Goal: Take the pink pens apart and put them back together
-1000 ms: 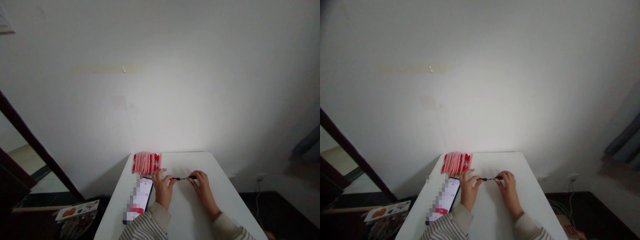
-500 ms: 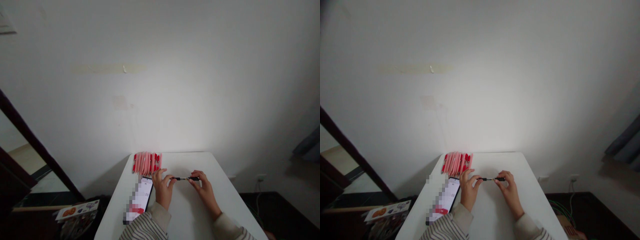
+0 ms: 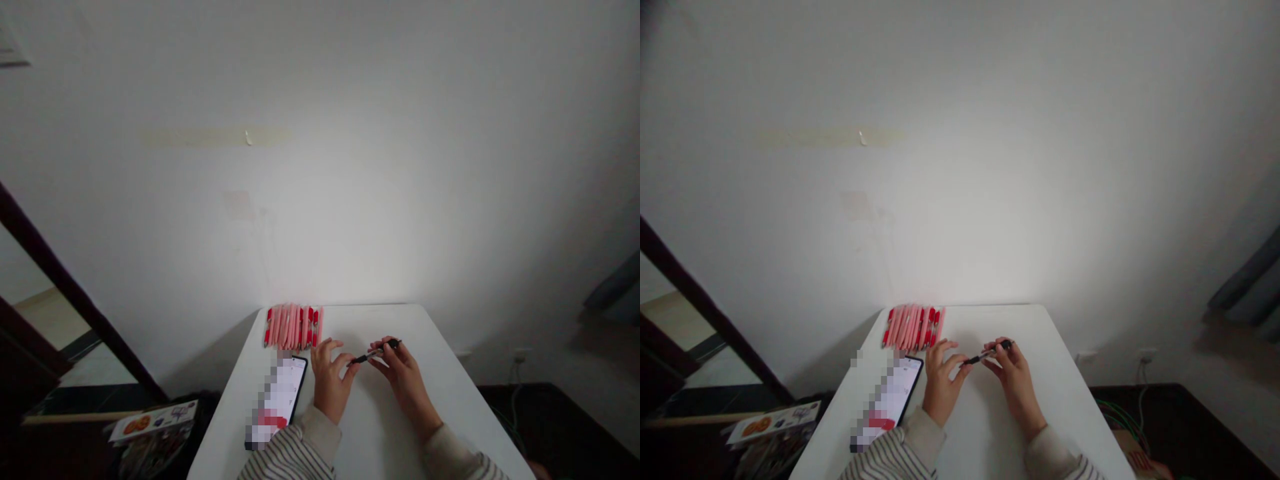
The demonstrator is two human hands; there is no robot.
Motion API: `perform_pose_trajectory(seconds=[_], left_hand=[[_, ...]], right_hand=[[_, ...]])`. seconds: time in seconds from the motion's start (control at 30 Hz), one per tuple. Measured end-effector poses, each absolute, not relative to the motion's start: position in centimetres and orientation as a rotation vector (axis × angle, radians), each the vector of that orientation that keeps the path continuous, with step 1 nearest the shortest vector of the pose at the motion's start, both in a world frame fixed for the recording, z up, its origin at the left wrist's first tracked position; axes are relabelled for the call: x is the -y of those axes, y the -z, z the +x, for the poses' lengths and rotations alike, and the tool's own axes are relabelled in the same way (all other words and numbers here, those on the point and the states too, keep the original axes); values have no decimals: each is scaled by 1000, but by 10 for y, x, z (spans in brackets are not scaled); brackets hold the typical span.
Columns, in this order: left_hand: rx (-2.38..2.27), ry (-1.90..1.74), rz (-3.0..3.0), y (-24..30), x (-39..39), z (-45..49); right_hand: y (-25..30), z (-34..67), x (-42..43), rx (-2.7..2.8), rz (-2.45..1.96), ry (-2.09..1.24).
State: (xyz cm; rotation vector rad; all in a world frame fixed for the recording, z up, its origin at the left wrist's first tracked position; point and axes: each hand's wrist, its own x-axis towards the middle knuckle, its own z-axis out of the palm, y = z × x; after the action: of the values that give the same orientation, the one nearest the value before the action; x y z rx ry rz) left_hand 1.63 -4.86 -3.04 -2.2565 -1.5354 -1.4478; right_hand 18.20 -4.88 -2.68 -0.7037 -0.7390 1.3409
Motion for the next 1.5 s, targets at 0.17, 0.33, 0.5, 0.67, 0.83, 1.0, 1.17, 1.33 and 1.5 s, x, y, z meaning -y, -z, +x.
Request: perform_pose_trajectory(seconds=[0.17, 0.33, 0.5, 0.67, 0.83, 1.0, 1.17, 1.33, 1.5], left_hand=[[1557, 1429, -2299, 29, 50, 17], [1578, 1356, -2393, 35, 48, 17], [1616, 1097, -2553, 47, 48, 18], [1600, 858, -2616, 50, 50, 19], [1633, 798, -2639, 47, 50, 19], [1652, 782, -2646, 48, 50, 18], [1647, 789, -2648, 47, 50, 18], [1655, 784, -2658, 46, 50, 19], [1634, 807, -2640, 48, 49, 18]], right_hand=[[22, 177, 38, 474, -518, -1457], [21, 184, 27, 262, -311, -1546], [23, 191, 30, 248, -198, -1608], [23, 193, 36, 258, -174, -1623], [24, 193, 34, 259, -193, -1587], [26, 194, 32, 284, -223, -1554], [27, 194, 33, 274, -215, -1556], [25, 194, 37, 267, -207, -1569], [23, 193, 36, 289, -212, -1563]])
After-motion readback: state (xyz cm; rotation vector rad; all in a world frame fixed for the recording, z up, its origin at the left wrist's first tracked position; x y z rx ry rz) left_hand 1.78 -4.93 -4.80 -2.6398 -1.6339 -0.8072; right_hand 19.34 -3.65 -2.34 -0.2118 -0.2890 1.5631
